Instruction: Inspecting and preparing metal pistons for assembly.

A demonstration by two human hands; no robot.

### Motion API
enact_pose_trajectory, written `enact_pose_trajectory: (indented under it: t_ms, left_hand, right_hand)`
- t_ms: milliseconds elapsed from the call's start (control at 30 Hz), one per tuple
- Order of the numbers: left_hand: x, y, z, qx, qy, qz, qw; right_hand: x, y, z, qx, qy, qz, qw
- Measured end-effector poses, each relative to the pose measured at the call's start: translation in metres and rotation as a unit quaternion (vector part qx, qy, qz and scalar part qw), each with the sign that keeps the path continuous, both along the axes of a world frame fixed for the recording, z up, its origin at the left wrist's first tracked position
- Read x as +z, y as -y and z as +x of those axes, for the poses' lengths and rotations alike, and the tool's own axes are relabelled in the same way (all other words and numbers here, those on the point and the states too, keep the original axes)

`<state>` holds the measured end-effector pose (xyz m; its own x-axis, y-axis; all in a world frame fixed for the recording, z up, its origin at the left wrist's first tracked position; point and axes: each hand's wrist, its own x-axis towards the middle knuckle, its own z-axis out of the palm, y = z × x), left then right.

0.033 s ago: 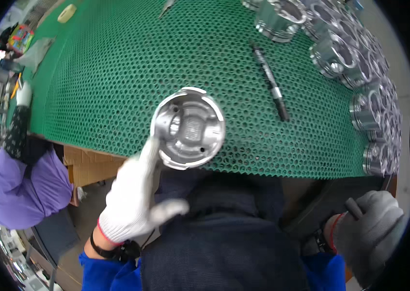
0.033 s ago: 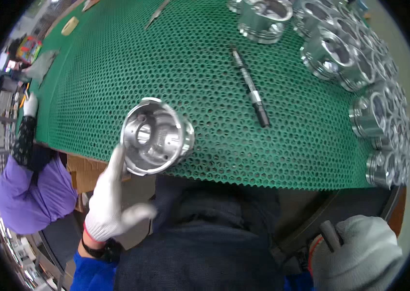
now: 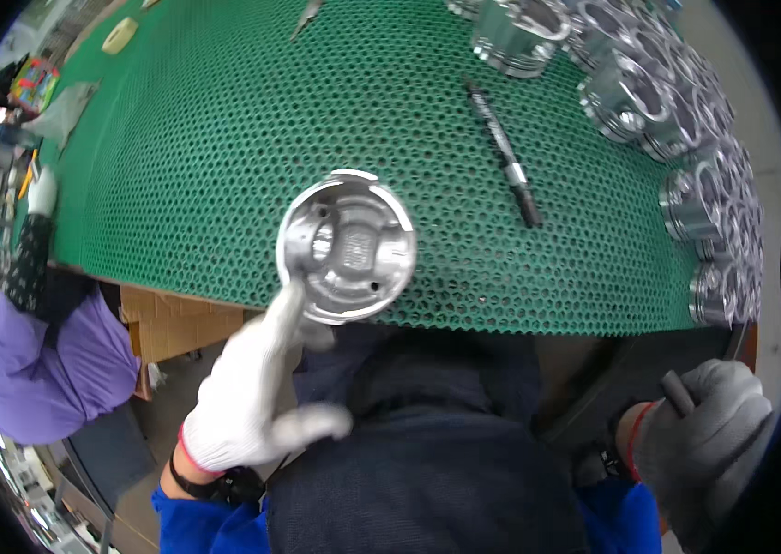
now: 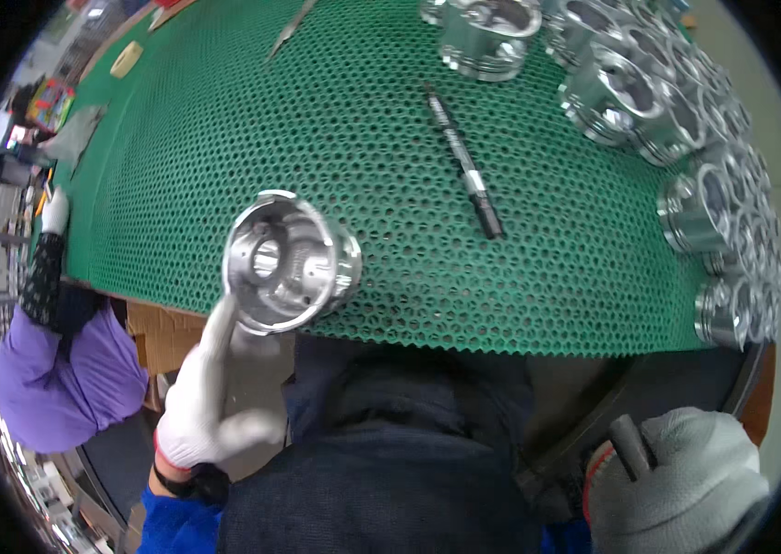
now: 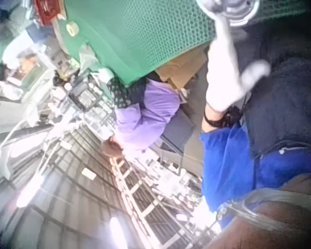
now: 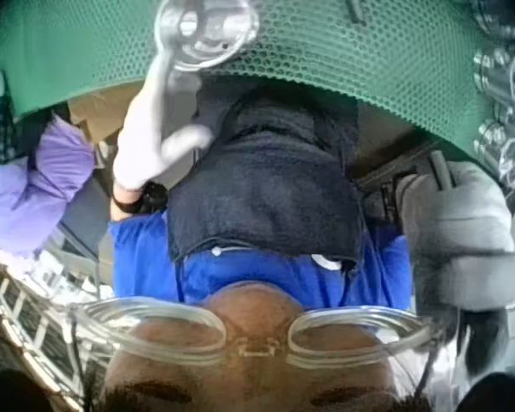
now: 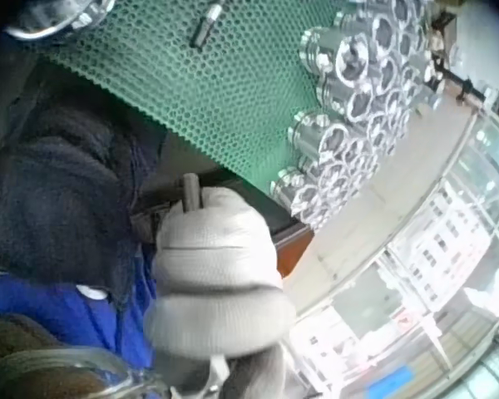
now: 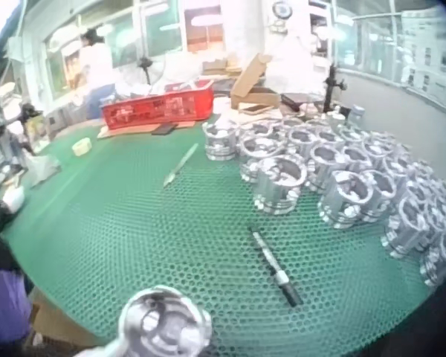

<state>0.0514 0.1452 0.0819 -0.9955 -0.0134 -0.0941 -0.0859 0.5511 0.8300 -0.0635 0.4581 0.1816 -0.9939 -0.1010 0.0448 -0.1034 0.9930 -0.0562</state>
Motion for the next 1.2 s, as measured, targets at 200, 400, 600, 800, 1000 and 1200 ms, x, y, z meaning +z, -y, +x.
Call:
enact_pose_trajectory:
  t_ms: [200,400,600,800,1000,1200]
  left_hand:
    - [0.016,-0.011,-0.022,0.053,-0.094,-0.035,0.994]
    - [-0.015,0.035,-0.035,0.142,-0.198,-0.213,0.946]
    - [-0.046,0.22,-0.033,0.203,-0.121,-0.472,0.849]
    - [-0.046,0.169,-0.008,0.116,-0.291,-0.434,0.845]
    - [-0.074,0.104,0.004,0.085,-0.233,-0.347,0.904]
    - [-0.068,0.077,0.01,0.159,-0.228,-0.262,0.924]
  right_hand:
    - [0.008,-0.023,0.017,0.058,-0.184,0.159,0.968]
    - [-0.057,-0.084,-0.026,0.244,-0.267,-0.292,0.886]
    - [-0.117,-0.172,-0.076,-0.135,-0.244,-0.288,0.916]
    - [-0.114,-0.184,-0.078,-0.23,-0.13,-0.109,0.958]
    - [-0.103,-0.163,-0.05,-0.093,-0.153,-0.063,0.982]
    - [-0.085,-0.061,-0.037,0.262,-0.035,-0.084,0.961]
